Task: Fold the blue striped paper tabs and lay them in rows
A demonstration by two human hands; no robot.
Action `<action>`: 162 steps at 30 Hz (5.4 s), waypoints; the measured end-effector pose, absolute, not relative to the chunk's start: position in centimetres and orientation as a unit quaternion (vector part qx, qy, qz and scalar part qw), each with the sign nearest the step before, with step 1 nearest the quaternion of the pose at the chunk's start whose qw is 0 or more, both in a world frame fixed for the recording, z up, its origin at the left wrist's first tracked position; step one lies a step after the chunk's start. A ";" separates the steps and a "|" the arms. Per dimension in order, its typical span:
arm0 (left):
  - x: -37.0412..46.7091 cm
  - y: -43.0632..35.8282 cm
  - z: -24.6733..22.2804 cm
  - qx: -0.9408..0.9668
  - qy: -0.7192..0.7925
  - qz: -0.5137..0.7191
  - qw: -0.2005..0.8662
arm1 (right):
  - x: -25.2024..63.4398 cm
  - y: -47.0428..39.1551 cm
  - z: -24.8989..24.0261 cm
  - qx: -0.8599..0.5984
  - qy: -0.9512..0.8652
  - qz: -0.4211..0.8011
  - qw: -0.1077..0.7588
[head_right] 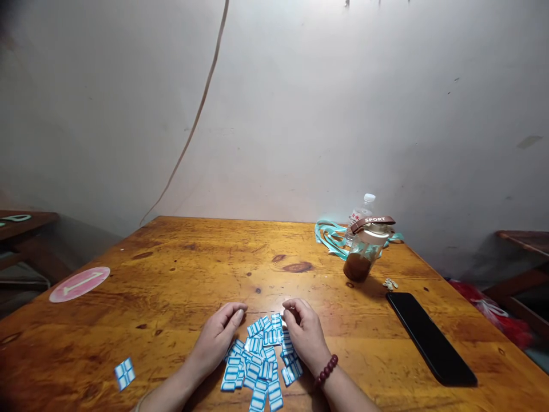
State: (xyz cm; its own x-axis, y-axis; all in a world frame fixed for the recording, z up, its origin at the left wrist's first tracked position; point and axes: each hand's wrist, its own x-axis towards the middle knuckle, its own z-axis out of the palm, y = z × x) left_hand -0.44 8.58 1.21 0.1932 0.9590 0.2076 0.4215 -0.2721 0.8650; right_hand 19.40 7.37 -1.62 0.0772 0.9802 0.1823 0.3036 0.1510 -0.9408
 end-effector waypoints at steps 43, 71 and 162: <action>-0.9 9.3 0.4 0.517 0.477 0.514 0.490 | 17.3 3.9 3.0 -0.360 -0.896 0.161 0.207; -0.6 9.2 0.3 0.490 0.471 0.530 0.508 | 16.0 3.6 2.4 -0.462 -0.834 0.138 0.268; -0.2 8.3 0.6 0.573 0.438 0.432 0.541 | 19.5 7.2 -1.0 -0.622 -0.638 0.201 0.407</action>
